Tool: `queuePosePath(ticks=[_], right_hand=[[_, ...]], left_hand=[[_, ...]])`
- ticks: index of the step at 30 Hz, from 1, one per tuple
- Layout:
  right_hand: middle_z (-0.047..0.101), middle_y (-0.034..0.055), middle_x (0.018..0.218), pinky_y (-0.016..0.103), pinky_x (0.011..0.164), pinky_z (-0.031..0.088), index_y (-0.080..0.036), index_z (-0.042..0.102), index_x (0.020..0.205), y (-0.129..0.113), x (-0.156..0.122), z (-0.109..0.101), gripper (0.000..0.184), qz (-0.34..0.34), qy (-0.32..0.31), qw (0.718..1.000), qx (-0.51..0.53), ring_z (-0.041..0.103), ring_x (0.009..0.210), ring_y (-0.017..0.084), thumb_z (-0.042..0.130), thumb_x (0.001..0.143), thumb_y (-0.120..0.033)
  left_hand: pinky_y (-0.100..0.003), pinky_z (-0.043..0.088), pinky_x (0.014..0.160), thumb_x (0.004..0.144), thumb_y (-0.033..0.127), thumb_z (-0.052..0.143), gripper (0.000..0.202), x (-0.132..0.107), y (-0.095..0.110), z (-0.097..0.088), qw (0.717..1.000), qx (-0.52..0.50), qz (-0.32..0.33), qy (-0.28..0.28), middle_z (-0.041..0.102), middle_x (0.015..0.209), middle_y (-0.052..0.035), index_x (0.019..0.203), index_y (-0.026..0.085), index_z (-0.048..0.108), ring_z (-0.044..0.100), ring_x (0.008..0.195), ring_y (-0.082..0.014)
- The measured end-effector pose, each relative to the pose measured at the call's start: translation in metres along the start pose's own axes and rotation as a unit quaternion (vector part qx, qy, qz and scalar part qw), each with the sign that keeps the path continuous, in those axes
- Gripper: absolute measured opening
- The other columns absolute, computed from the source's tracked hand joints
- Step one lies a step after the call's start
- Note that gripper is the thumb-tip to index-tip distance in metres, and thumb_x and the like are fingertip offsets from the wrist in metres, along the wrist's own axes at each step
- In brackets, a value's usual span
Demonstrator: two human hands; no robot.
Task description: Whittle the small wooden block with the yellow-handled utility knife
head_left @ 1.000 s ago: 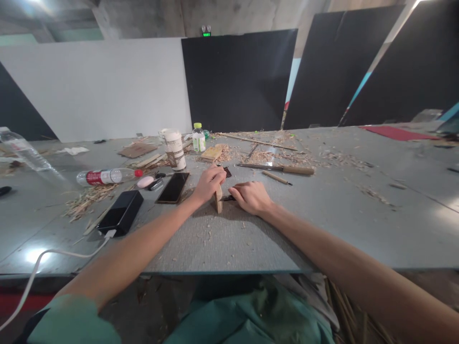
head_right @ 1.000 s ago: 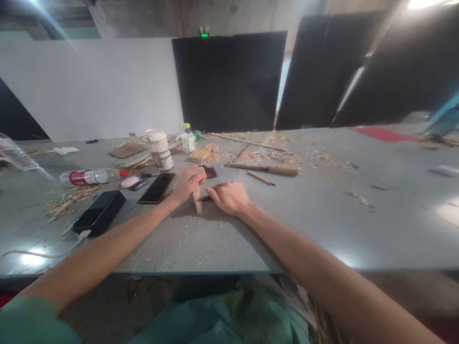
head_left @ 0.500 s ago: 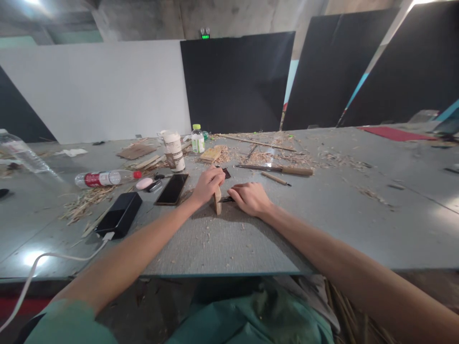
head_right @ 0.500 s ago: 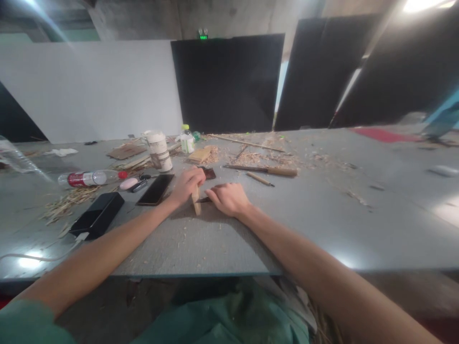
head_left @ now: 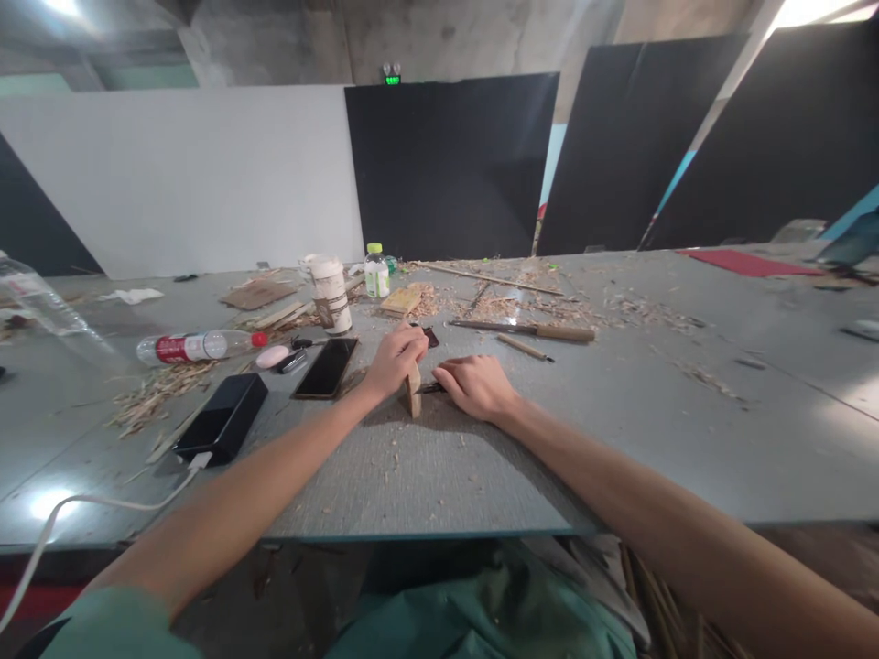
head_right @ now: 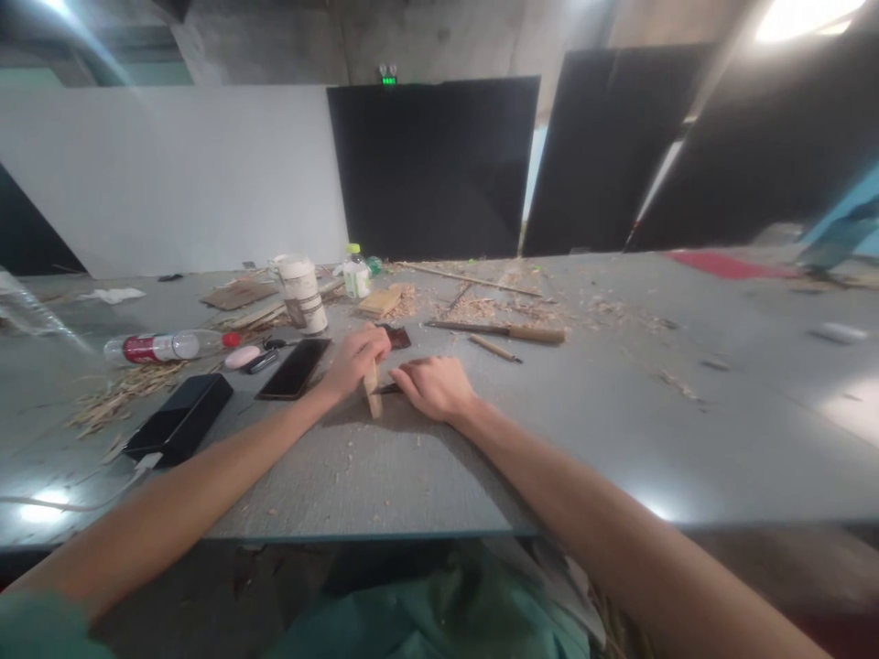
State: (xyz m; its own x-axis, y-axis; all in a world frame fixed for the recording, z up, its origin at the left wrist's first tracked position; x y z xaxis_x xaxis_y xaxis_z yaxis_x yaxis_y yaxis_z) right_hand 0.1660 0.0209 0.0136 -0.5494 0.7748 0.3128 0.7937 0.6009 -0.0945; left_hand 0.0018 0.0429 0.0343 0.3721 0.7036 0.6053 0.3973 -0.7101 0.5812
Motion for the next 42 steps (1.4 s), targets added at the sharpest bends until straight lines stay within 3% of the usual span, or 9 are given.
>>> queuePosePath(ticks=[9, 19, 34, 42], right_hand=[[0.077, 0.007, 0.091, 0.033, 0.064, 0.021, -0.019, 0.077, 0.091, -0.0006, -0.002, -0.002, 0.059, 0.004, 0.012, 1.0, 0.015, 0.059, 0.071, 0.017, 0.028, 0.114, -0.043], [0.076, 0.0083, 0.086, 0.034, 0.063, 0.019, -0.019, 0.078, 0.086, 0.0017, -0.0034, 0.0014, 0.066, 0.026, 0.047, 0.998, 0.033, 0.059, 0.069, 0.018, 0.023, 0.113, -0.046], [0.078, 0.0074, 0.087, 0.035, 0.063, 0.019, -0.019, 0.078, 0.086, 0.0023, -0.0022, 0.0017, 0.063, 0.034, 0.038, 0.999, 0.015, 0.062, 0.07, 0.018, 0.026, 0.114, -0.042], [0.082, 0.009, 0.093, 0.035, 0.063, 0.023, -0.018, 0.082, 0.087, -0.0036, 0.0017, 0.0041, 0.061, 0.032, -0.009, 0.999, -0.037, 0.07, 0.074, 0.02, 0.031, 0.114, -0.038]], left_hand=[[-0.042, 0.04, 0.083, 0.107, 0.034, 0.038, 0.044, -0.0009, -0.0009, -0.0003, 1.0, -0.001, -0.004, -0.004, 0.052, 0.071, -0.0041, 0.065, 0.024, 0.04, 0.049, 0.081, -0.0234], [-0.038, 0.041, 0.082, 0.101, 0.033, 0.038, 0.04, 0.0015, 0.0054, -0.0005, 0.999, 0.018, -0.03, -0.003, 0.052, 0.067, -0.0031, 0.062, 0.023, 0.038, 0.05, 0.077, -0.0218], [-0.038, 0.042, 0.083, 0.101, 0.034, 0.039, 0.04, 0.0015, 0.0054, -0.0003, 0.999, 0.016, -0.029, 0.001, 0.052, 0.068, -0.0025, 0.062, 0.023, 0.038, 0.051, 0.079, -0.0221], [-0.036, 0.039, 0.08, 0.099, 0.031, 0.04, 0.037, 0.0004, 0.0024, 0.0017, 0.999, -0.002, -0.029, 0.016, 0.051, 0.067, -0.0023, 0.062, 0.023, 0.038, 0.049, 0.076, -0.0213]])
Point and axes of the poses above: each hand's wrist, its own x-axis towards the middle knuckle, its own z-axis out of the palm, y = z × x, the point moved 4 cm from there along x, towards the middle knuckle
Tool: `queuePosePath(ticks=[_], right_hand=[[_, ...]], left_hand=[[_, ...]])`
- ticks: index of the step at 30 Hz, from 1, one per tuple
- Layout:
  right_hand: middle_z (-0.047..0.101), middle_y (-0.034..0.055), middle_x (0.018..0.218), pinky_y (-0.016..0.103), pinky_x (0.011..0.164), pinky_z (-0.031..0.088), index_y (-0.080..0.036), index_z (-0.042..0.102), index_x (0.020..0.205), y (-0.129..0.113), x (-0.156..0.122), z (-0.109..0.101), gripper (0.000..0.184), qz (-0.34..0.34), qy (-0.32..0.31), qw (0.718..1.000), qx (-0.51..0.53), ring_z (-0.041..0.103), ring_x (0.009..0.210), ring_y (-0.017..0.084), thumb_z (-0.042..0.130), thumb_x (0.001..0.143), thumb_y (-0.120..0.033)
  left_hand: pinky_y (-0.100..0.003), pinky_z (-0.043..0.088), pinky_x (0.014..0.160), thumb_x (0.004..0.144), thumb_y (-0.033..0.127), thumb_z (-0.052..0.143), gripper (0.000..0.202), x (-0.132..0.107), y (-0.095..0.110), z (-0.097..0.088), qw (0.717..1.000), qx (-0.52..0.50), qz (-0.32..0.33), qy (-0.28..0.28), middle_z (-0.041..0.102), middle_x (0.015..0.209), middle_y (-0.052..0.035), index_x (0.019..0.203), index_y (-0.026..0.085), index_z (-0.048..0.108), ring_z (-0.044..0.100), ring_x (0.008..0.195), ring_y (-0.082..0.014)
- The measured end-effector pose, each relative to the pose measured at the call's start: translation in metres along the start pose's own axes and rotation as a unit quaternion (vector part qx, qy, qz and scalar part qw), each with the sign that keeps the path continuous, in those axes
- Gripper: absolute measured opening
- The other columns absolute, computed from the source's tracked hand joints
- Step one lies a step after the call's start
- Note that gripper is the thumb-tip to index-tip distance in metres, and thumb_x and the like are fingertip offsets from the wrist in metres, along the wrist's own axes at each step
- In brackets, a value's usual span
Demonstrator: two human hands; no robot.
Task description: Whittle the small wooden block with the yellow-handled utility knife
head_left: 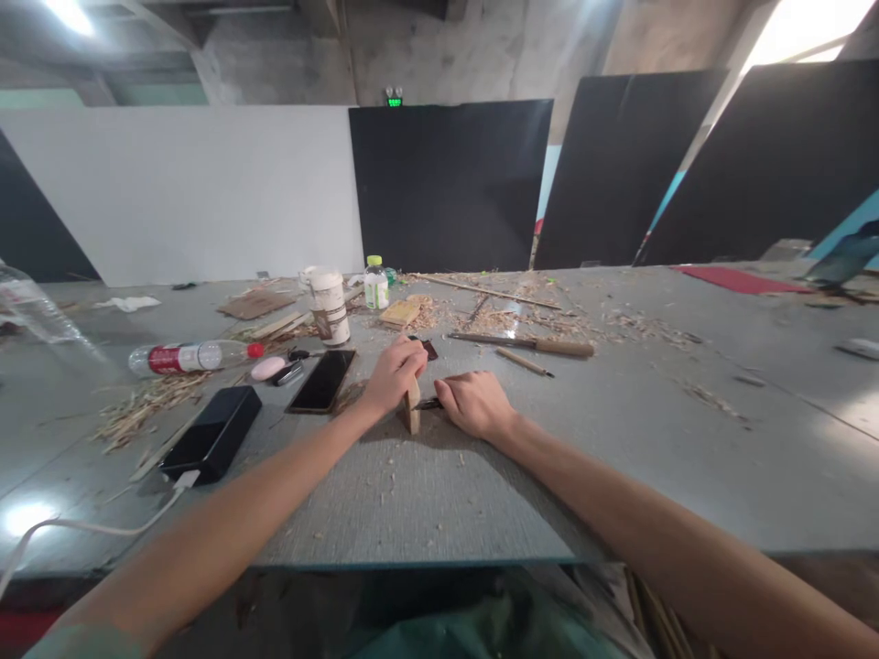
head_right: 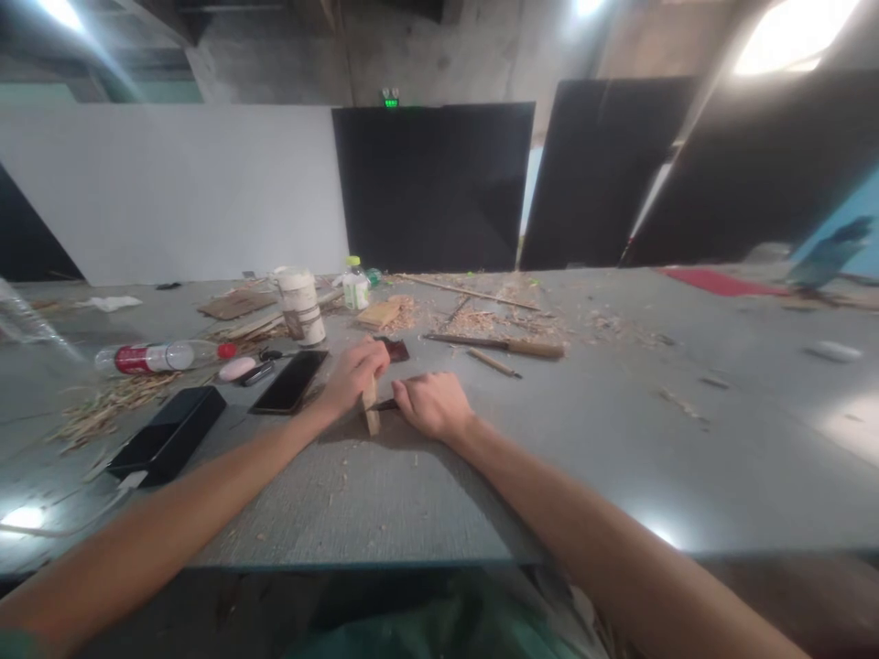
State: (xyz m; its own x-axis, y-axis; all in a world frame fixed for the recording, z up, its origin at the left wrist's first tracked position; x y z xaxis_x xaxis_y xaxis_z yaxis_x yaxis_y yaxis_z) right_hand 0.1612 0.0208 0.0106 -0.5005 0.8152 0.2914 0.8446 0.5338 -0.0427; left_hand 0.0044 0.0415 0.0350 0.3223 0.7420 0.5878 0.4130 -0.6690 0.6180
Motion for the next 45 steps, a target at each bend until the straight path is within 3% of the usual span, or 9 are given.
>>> queuePosePath(ticks=[15, 19, 29, 40, 45], right_hand=[[0.083, 0.01, 0.093, 0.033, 0.062, 0.029, -0.018, 0.083, 0.087, -0.002, 0.0, -0.003, 0.059, 0.002, 0.007, 0.999, -0.044, 0.074, 0.075, 0.021, 0.034, 0.112, -0.037], [0.082, 0.009, 0.092, 0.033, 0.061, 0.027, -0.019, 0.082, 0.088, -0.005, 0.0, -0.001, 0.053, -0.053, -0.004, 0.996, -0.07, 0.071, 0.071, 0.02, 0.037, 0.11, -0.037], [0.076, 0.0093, 0.08, 0.034, 0.062, 0.023, -0.016, 0.076, 0.081, 0.012, -0.003, -0.001, 0.062, -0.043, 0.106, 0.993, -0.008, 0.064, 0.07, 0.018, 0.023, 0.109, -0.033], [0.083, 0.0101, 0.095, 0.035, 0.061, 0.023, -0.018, 0.083, 0.088, 0.005, 0.001, -0.001, 0.059, -0.001, -0.014, 0.998, -0.061, 0.071, 0.075, 0.021, 0.031, 0.111, -0.035], [0.082, 0.0106, 0.093, 0.034, 0.061, 0.024, -0.017, 0.082, 0.088, -0.004, 0.001, 0.001, 0.058, -0.062, -0.039, 0.993, -0.09, 0.069, 0.073, 0.021, 0.033, 0.111, -0.038]], left_hand=[[-0.039, 0.038, 0.083, 0.1, 0.03, 0.038, 0.038, 0.001, 0.004, 0.0, 1.0, 0.015, 0.015, -0.006, 0.051, 0.068, -0.0029, 0.062, 0.024, 0.037, 0.046, 0.075, -0.0216], [-0.039, 0.038, 0.083, 0.1, 0.029, 0.038, 0.037, 0.001, 0.001, 0.0, 0.999, 0.022, 0.023, -0.009, 0.052, 0.069, -0.0029, 0.063, 0.024, 0.038, 0.047, 0.076, -0.0217], [-0.036, 0.038, 0.08, 0.102, 0.03, 0.04, 0.041, -0.001, 0.002, -0.001, 1.0, 0.003, 0.013, -0.007, 0.051, 0.066, -0.0016, 0.062, 0.022, 0.039, 0.049, 0.077, -0.0209], [-0.04, 0.038, 0.08, 0.103, 0.031, 0.039, 0.041, 0.0, 0.001, 0.0, 1.0, 0.002, 0.01, -0.007, 0.051, 0.068, -0.0029, 0.062, 0.025, 0.038, 0.049, 0.079, -0.0228], [-0.04, 0.037, 0.081, 0.101, 0.03, 0.04, 0.039, -0.001, 0.003, -0.001, 1.0, 0.002, 0.013, -0.006, 0.051, 0.068, -0.0033, 0.062, 0.025, 0.039, 0.048, 0.081, -0.0228]])
Point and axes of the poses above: each hand's wrist, its own x-axis towards the middle knuckle, its own z-axis out of the palm, y = z × x, the point moved 4 cm from there along x, towards the middle knuckle
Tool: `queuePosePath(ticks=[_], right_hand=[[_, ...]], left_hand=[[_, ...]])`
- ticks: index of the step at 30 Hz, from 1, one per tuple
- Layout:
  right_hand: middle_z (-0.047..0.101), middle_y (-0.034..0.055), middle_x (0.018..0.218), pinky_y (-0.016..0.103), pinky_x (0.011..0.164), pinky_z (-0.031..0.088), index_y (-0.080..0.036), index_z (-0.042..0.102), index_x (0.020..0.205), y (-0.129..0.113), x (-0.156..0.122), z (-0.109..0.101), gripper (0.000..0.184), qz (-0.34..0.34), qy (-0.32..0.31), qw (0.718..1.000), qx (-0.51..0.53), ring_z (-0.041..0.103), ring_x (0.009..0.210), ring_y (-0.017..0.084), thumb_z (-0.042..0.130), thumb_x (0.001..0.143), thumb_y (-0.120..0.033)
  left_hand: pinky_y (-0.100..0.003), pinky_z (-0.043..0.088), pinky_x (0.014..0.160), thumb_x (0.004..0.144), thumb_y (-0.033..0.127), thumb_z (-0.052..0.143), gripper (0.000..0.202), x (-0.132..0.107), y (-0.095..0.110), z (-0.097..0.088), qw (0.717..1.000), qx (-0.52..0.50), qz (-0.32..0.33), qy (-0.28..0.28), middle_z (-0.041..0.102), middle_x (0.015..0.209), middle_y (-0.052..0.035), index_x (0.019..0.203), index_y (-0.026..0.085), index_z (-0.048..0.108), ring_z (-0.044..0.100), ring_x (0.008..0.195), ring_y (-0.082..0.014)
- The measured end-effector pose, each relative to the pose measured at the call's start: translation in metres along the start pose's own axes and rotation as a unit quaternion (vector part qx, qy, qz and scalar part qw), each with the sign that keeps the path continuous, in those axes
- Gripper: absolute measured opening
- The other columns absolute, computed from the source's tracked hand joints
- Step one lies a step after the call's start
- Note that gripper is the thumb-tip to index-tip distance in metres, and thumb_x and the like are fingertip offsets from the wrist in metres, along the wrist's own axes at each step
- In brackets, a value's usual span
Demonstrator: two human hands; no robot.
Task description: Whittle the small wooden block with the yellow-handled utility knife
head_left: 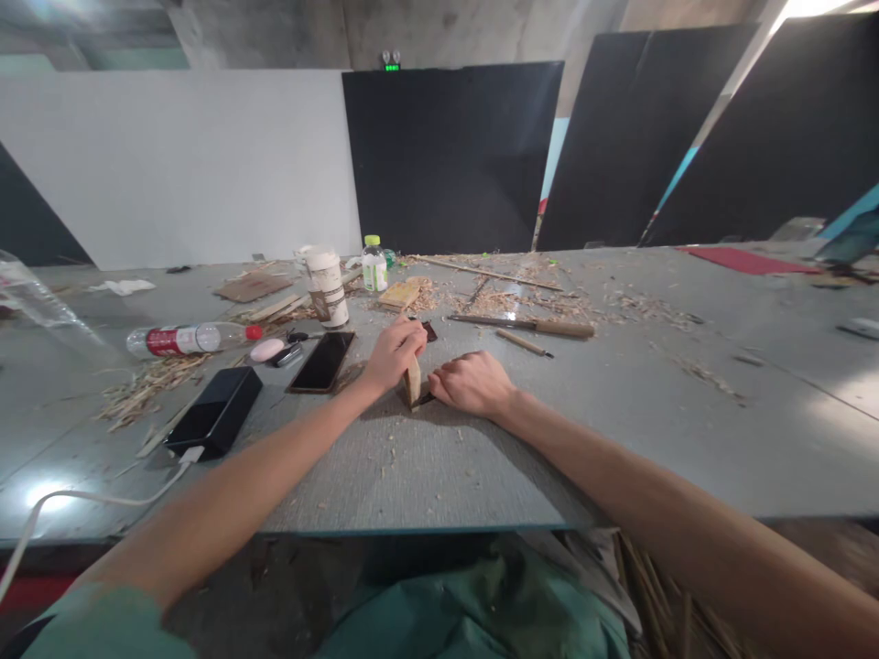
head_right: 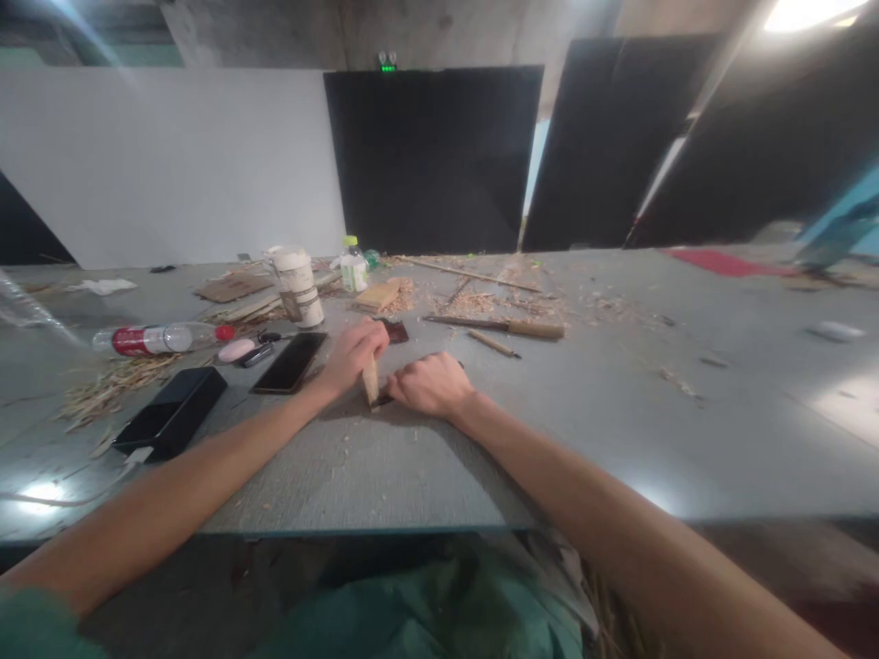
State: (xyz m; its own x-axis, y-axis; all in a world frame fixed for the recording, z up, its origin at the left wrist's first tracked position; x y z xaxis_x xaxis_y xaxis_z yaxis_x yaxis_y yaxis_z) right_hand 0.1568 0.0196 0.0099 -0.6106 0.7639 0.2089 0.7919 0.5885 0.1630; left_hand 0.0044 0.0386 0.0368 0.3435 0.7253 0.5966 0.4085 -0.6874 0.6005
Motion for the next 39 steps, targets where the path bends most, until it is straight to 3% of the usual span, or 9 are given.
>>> queuePosePath(ticks=[3, 8, 11, 17, 30, 39], right_hand=[[0.08, 0.0098, 0.091, 0.034, 0.063, 0.025, -0.017, 0.079, 0.087, 0.002, 0.0, 0.001, 0.055, -0.013, 0.028, 0.999, 0.016, 0.065, 0.071, 0.019, 0.033, 0.11, -0.036], [0.075, 0.0089, 0.086, 0.033, 0.069, 0.03, -0.016, 0.074, 0.085, 0.012, -0.004, -0.001, 0.056, -0.02, 0.125, 0.989, 0.074, 0.06, 0.074, 0.018, 0.025, 0.11, -0.03], [0.073, 0.0085, 0.083, 0.033, 0.067, 0.027, -0.017, 0.072, 0.082, 0.015, -0.005, -0.001, 0.059, 0.002, 0.144, 0.986, 0.082, 0.058, 0.072, 0.017, 0.023, 0.11, -0.031], [0.076, 0.0079, 0.084, 0.034, 0.064, 0.021, -0.017, 0.075, 0.084, 0.01, -0.005, -0.002, 0.057, 0.03, 0.113, 0.99, 0.077, 0.059, 0.07, 0.017, 0.027, 0.11, -0.033], [0.081, 0.0107, 0.09, 0.033, 0.063, 0.026, -0.016, 0.082, 0.085, 0.007, -0.002, -0.001, 0.063, 0.071, 0.048, 0.992, 0.087, 0.068, 0.071, 0.019, 0.03, 0.113, -0.038], [0.082, 0.0109, 0.089, 0.032, 0.063, 0.03, -0.016, 0.084, 0.085, 0.006, 0.0, 0.003, 0.061, 0.056, 0.049, 0.995, 0.064, 0.07, 0.07, 0.018, 0.033, 0.113, -0.035]], left_hand=[[-0.041, 0.037, 0.082, 0.102, 0.034, 0.039, 0.04, 0.0, 0.001, 0.0, 1.0, 0.006, -0.01, -0.006, 0.052, 0.068, -0.0038, 0.062, 0.026, 0.039, 0.049, 0.082, -0.0232], [-0.041, 0.038, 0.083, 0.102, 0.038, 0.037, 0.042, 0.001, 0.001, 0.0, 0.999, 0.018, -0.025, -0.016, 0.052, 0.07, -0.0045, 0.062, 0.025, 0.039, 0.049, 0.083, -0.0236], [-0.041, 0.038, 0.083, 0.103, 0.036, 0.037, 0.041, 0.001, 0.0, 0.0, 1.0, 0.008, -0.019, -0.015, 0.052, 0.07, -0.0044, 0.063, 0.025, 0.039, 0.048, 0.081, -0.0234], [-0.042, 0.039, 0.083, 0.105, 0.037, 0.039, 0.043, 0.0, -0.001, 0.0, 1.0, 0.002, -0.01, -0.012, 0.052, 0.07, -0.0039, 0.063, 0.025, 0.039, 0.049, 0.082, -0.0243], [-0.041, 0.041, 0.082, 0.102, 0.033, 0.039, 0.041, 0.001, 0.001, 0.0, 1.0, 0.016, -0.014, -0.005, 0.052, 0.068, -0.004, 0.061, 0.025, 0.039, 0.05, 0.081, -0.0244], [-0.037, 0.04, 0.081, 0.098, 0.033, 0.038, 0.035, 0.002, 0.001, 0.0, 1.0, 0.017, -0.021, -0.001, 0.053, 0.07, -0.003, 0.063, 0.024, 0.038, 0.052, 0.08, -0.0225]])
Point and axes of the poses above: each hand's wrist, its own x-axis towards the middle knuckle, its own z-axis out of the palm, y = z × x, the point moved 4 cm from there along x, towards the middle knuckle
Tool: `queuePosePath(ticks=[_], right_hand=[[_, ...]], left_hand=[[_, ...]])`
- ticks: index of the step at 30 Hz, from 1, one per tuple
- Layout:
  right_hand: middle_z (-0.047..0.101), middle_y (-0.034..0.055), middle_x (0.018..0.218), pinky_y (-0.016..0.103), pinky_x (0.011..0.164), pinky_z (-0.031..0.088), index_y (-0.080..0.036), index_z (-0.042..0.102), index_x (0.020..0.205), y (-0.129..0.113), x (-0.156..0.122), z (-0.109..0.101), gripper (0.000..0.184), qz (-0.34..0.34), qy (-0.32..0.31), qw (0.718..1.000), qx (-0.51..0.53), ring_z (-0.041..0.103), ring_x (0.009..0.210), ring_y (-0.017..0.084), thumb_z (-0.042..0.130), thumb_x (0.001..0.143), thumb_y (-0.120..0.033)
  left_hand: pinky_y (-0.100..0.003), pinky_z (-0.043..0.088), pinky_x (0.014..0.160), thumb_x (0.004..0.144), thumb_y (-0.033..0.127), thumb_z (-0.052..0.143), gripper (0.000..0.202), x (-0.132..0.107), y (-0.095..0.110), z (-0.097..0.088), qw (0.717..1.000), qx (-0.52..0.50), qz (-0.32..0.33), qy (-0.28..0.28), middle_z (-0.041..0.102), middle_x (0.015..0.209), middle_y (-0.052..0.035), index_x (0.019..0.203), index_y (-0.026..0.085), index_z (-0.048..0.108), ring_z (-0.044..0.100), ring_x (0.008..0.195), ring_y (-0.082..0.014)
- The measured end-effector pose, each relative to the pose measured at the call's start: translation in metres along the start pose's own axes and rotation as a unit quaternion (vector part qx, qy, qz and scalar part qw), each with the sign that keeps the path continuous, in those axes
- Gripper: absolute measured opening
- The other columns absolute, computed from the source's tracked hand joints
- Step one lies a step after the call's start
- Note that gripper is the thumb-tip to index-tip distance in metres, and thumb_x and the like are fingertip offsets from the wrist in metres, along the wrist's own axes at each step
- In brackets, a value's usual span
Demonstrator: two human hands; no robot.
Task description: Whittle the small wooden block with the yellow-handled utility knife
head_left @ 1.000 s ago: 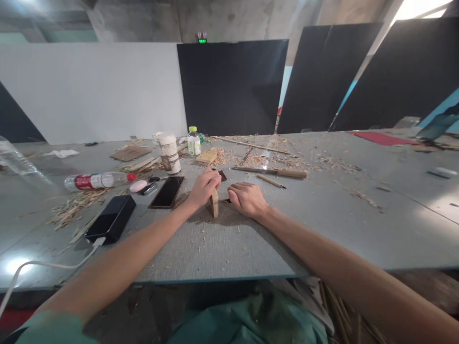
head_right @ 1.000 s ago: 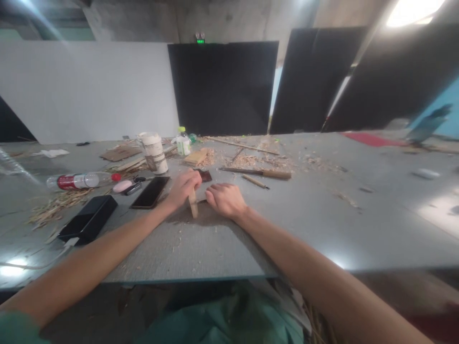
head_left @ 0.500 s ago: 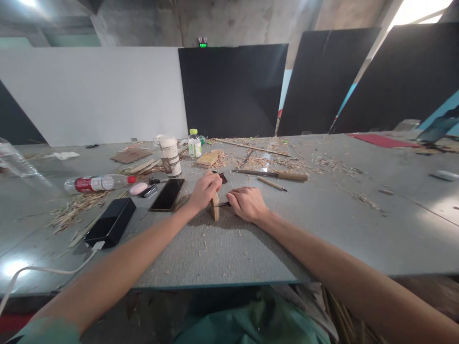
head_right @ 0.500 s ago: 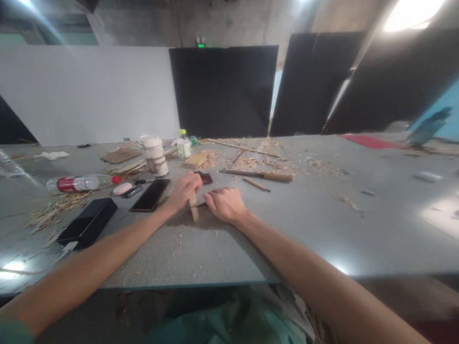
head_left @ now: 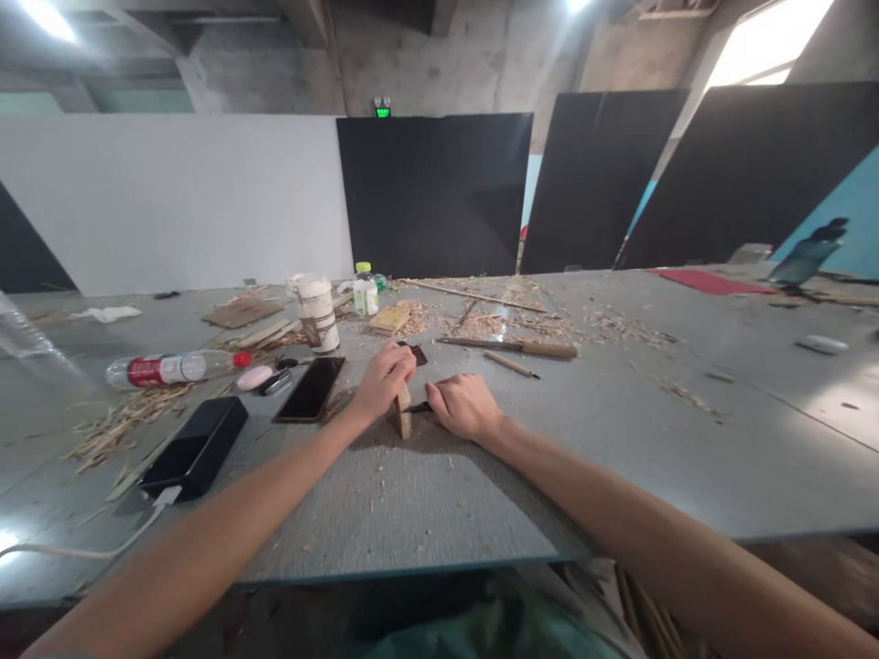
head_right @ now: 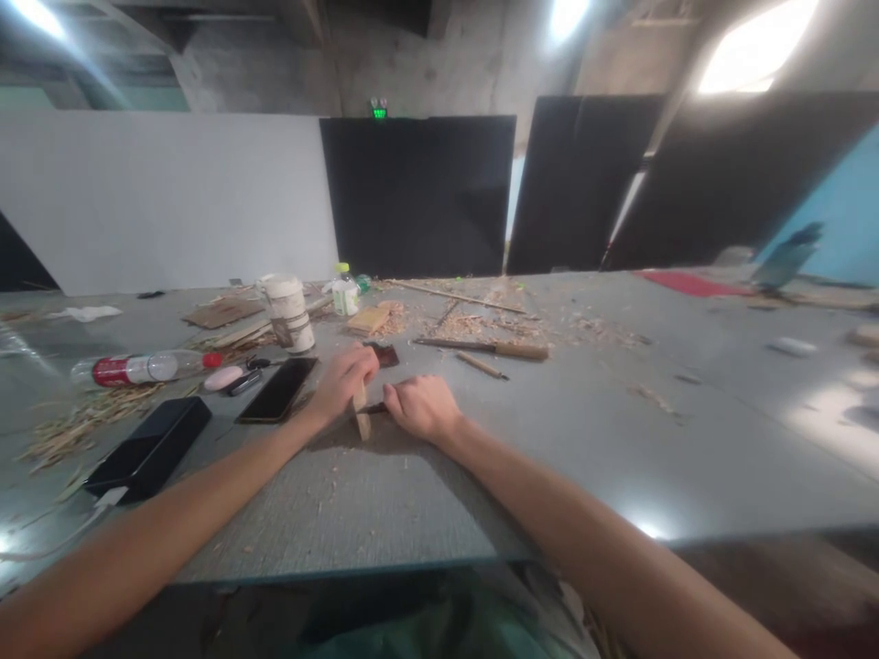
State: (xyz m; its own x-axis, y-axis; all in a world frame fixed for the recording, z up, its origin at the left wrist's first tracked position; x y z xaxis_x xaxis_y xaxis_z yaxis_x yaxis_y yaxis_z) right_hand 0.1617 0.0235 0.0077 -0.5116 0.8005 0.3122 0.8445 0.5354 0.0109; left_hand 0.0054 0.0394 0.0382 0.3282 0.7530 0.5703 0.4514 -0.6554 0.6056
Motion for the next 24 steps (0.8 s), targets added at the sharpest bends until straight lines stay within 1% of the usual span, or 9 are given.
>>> queuePosePath(ticks=[3, 5, 11, 14, 16, 18, 22, 24], right_hand=[[0.081, 0.0096, 0.084, 0.032, 0.06, 0.028, -0.018, 0.082, 0.081, -0.004, 0.0, 0.002, 0.057, -0.046, -0.019, 0.998, -0.025, 0.069, 0.067, 0.018, 0.038, 0.111, -0.039], [0.081, 0.009, 0.084, 0.032, 0.06, 0.027, -0.018, 0.081, 0.079, -0.005, -0.001, 0.002, 0.055, -0.06, -0.024, 0.997, -0.03, 0.068, 0.067, 0.018, 0.04, 0.11, -0.039], [0.082, 0.0085, 0.09, 0.031, 0.063, 0.028, -0.018, 0.083, 0.089, 0.002, -0.003, -0.006, 0.055, -0.009, 0.005, 1.0, 0.023, 0.07, 0.073, 0.017, 0.036, 0.112, -0.035], [0.082, 0.0093, 0.091, 0.031, 0.063, 0.03, -0.018, 0.083, 0.09, 0.003, -0.002, -0.008, 0.056, 0.019, 0.001, 1.0, 0.021, 0.071, 0.074, 0.018, 0.035, 0.113, -0.034], [0.082, 0.0102, 0.092, 0.031, 0.063, 0.03, -0.018, 0.084, 0.09, 0.003, -0.001, -0.006, 0.057, 0.027, -0.007, 1.0, 0.008, 0.072, 0.076, 0.019, 0.034, 0.113, -0.035], [0.083, 0.011, 0.093, 0.031, 0.063, 0.03, -0.018, 0.084, 0.089, 0.001, 0.0, -0.002, 0.059, 0.012, -0.016, 1.0, -0.013, 0.073, 0.075, 0.02, 0.034, 0.113, -0.038], [0.081, 0.0109, 0.087, 0.032, 0.06, 0.028, -0.017, 0.083, 0.084, -0.006, 0.001, 0.004, 0.059, -0.063, -0.039, 0.996, -0.051, 0.071, 0.071, 0.021, 0.037, 0.111, -0.042], [0.081, 0.0103, 0.087, 0.033, 0.061, 0.028, -0.018, 0.082, 0.084, -0.005, 0.001, 0.003, 0.058, -0.061, -0.039, 0.996, -0.044, 0.071, 0.07, 0.021, 0.037, 0.111, -0.04]], left_hand=[[-0.038, 0.039, 0.08, 0.098, 0.033, 0.038, 0.037, 0.001, 0.001, 0.001, 1.0, -0.005, 0.006, -0.001, 0.051, 0.068, -0.0031, 0.062, 0.024, 0.037, 0.049, 0.077, -0.0225], [-0.037, 0.039, 0.08, 0.097, 0.033, 0.039, 0.037, 0.001, 0.001, 0.001, 1.0, -0.001, 0.005, -0.003, 0.05, 0.067, -0.003, 0.062, 0.024, 0.036, 0.049, 0.076, -0.0222], [-0.037, 0.041, 0.08, 0.098, 0.034, 0.039, 0.036, 0.001, 0.0, 0.001, 1.0, 0.017, 0.001, -0.007, 0.053, 0.068, -0.0031, 0.063, 0.024, 0.039, 0.051, 0.079, -0.0228], [-0.037, 0.041, 0.08, 0.099, 0.033, 0.039, 0.037, 0.0, -0.002, 0.001, 1.0, 0.016, 0.007, -0.005, 0.053, 0.068, -0.003, 0.063, 0.024, 0.04, 0.051, 0.079, -0.023], [-0.037, 0.041, 0.08, 0.098, 0.031, 0.039, 0.037, 0.0, -0.003, 0.001, 1.0, 0.013, 0.007, -0.003, 0.052, 0.068, -0.0027, 0.062, 0.024, 0.039, 0.051, 0.079, -0.0228], [-0.037, 0.041, 0.081, 0.099, 0.03, 0.039, 0.037, 0.0, -0.003, 0.001, 1.0, 0.009, 0.007, 0.001, 0.052, 0.067, -0.0026, 0.062, 0.024, 0.039, 0.05, 0.078, -0.0226], [-0.038, 0.042, 0.08, 0.1, 0.03, 0.038, 0.039, 0.0, -0.004, 0.001, 1.0, 0.015, 0.002, 0.005, 0.053, 0.066, -0.0031, 0.061, 0.024, 0.039, 0.052, 0.079, -0.0229], [-0.037, 0.043, 0.081, 0.101, 0.03, 0.038, 0.04, 0.001, -0.004, 0.001, 1.0, 0.019, 0.002, 0.003, 0.053, 0.067, -0.0032, 0.062, 0.024, 0.039, 0.053, 0.08, -0.0228]])
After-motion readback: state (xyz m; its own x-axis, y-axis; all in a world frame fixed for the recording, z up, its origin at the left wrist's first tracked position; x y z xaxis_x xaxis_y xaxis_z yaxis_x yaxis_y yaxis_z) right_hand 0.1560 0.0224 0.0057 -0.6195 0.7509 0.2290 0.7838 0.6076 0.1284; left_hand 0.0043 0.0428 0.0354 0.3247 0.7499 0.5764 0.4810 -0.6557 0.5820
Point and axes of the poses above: each hand's wrist, its own x-axis towards the middle knuckle, its own z-axis out of the palm, y = z × x, the point moved 4 cm from there along x, towards the middle knuckle
